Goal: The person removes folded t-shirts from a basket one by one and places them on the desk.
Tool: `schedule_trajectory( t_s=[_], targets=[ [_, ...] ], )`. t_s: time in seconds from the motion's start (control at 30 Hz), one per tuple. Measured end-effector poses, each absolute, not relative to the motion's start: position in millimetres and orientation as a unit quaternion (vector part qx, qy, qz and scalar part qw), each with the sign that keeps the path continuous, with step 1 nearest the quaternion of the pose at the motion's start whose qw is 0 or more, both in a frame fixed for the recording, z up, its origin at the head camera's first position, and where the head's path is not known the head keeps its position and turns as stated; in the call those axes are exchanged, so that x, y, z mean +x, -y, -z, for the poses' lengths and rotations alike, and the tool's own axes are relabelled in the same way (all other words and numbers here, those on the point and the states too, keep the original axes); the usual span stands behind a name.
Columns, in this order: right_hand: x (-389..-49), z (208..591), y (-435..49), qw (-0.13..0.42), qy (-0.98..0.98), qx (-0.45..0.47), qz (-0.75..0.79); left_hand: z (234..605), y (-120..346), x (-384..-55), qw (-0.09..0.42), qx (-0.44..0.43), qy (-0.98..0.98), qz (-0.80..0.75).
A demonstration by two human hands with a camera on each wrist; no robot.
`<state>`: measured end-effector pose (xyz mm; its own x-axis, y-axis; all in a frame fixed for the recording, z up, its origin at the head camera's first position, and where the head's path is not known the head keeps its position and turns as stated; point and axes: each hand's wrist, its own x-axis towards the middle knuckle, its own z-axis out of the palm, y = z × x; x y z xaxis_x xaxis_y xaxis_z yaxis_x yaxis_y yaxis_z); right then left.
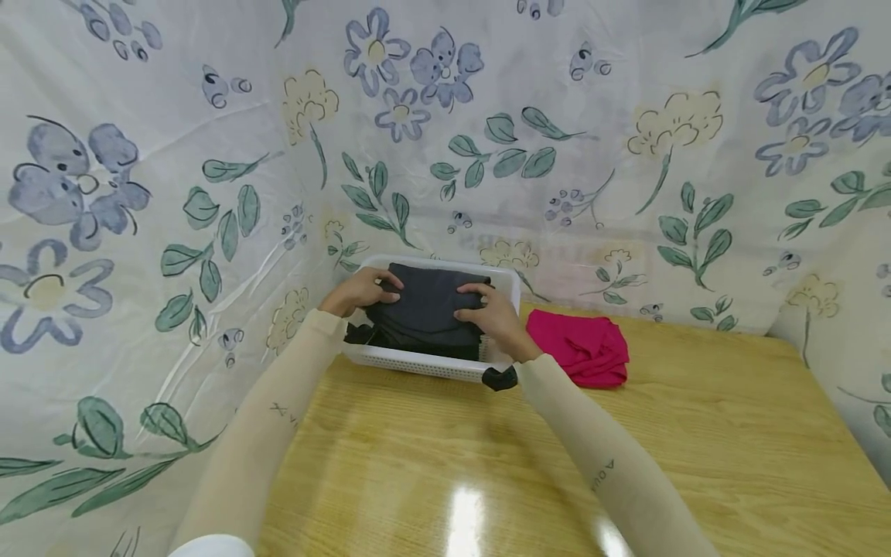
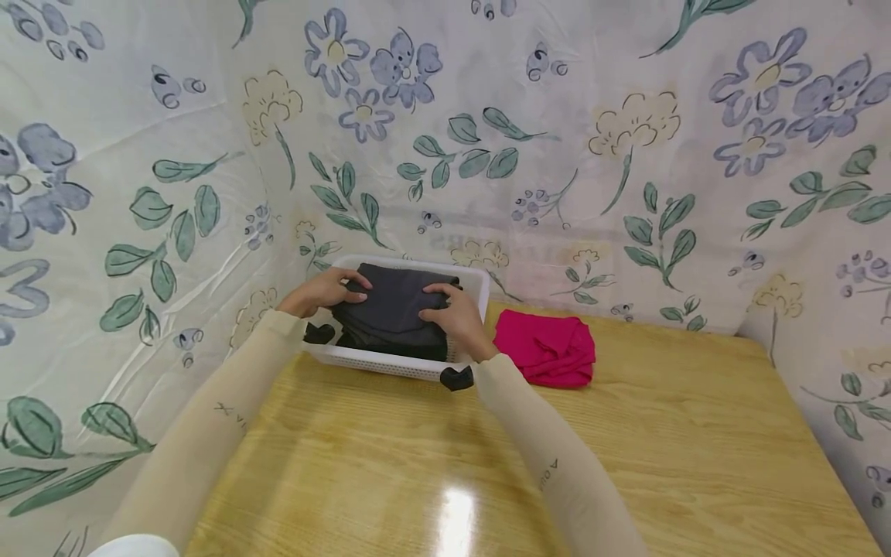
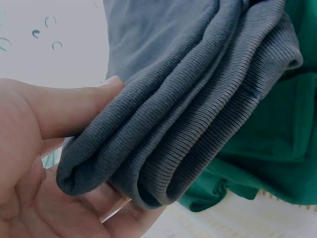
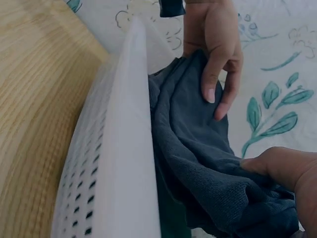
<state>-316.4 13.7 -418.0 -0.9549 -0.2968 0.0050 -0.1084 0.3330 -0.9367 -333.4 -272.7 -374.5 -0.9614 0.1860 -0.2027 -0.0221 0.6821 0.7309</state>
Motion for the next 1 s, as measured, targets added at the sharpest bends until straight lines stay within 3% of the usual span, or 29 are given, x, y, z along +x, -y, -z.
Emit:
schedule_trajectory(
  t_s=[1.0],
  targets=[
    [-311,394,-83,0.081,-0.793,-0.138,0.587,355,228,-322,0.1,0.098,-0.899,-0.414]
  ],
)
